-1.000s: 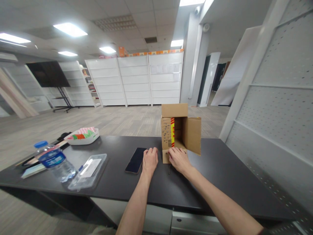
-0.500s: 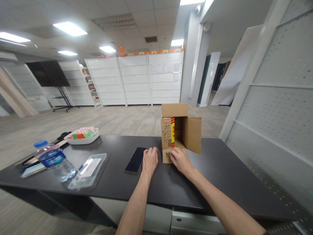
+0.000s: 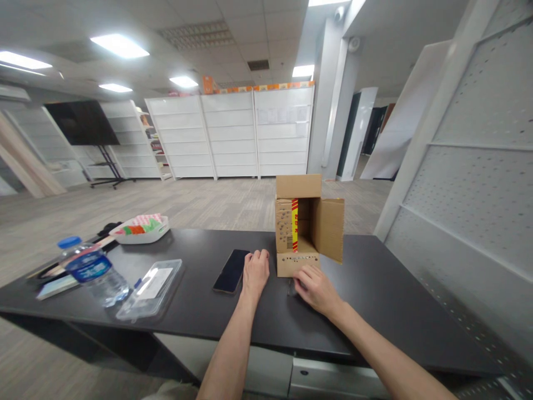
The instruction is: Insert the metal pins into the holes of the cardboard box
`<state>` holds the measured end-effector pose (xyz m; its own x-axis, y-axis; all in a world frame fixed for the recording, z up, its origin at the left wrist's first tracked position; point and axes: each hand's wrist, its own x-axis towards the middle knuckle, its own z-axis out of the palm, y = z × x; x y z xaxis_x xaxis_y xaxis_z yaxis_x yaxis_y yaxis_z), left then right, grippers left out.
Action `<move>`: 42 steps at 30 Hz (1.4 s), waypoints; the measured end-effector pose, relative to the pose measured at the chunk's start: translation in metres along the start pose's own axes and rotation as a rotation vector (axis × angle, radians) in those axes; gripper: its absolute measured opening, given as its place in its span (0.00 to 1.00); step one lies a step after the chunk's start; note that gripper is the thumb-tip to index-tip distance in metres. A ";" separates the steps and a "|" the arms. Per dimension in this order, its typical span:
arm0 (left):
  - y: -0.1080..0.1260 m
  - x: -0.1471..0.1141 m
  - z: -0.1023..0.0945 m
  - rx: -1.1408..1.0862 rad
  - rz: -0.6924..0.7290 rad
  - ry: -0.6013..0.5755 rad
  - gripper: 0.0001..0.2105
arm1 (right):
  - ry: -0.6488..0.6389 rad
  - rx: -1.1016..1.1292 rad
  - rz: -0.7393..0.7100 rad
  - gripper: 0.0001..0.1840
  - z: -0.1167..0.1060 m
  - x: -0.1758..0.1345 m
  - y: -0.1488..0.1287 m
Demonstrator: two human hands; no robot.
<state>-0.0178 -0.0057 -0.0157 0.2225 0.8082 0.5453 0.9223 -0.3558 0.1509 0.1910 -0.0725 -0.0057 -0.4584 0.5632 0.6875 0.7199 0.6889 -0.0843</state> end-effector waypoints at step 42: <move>0.001 0.000 -0.003 0.028 -0.008 -0.030 0.09 | -0.297 0.240 0.034 0.09 -0.003 -0.008 -0.011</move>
<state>-0.0173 -0.0070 -0.0131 0.2236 0.8248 0.5194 0.9327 -0.3358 0.1318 0.1879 -0.0859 -0.0084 -0.5926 0.6710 0.4457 0.6112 0.7349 -0.2938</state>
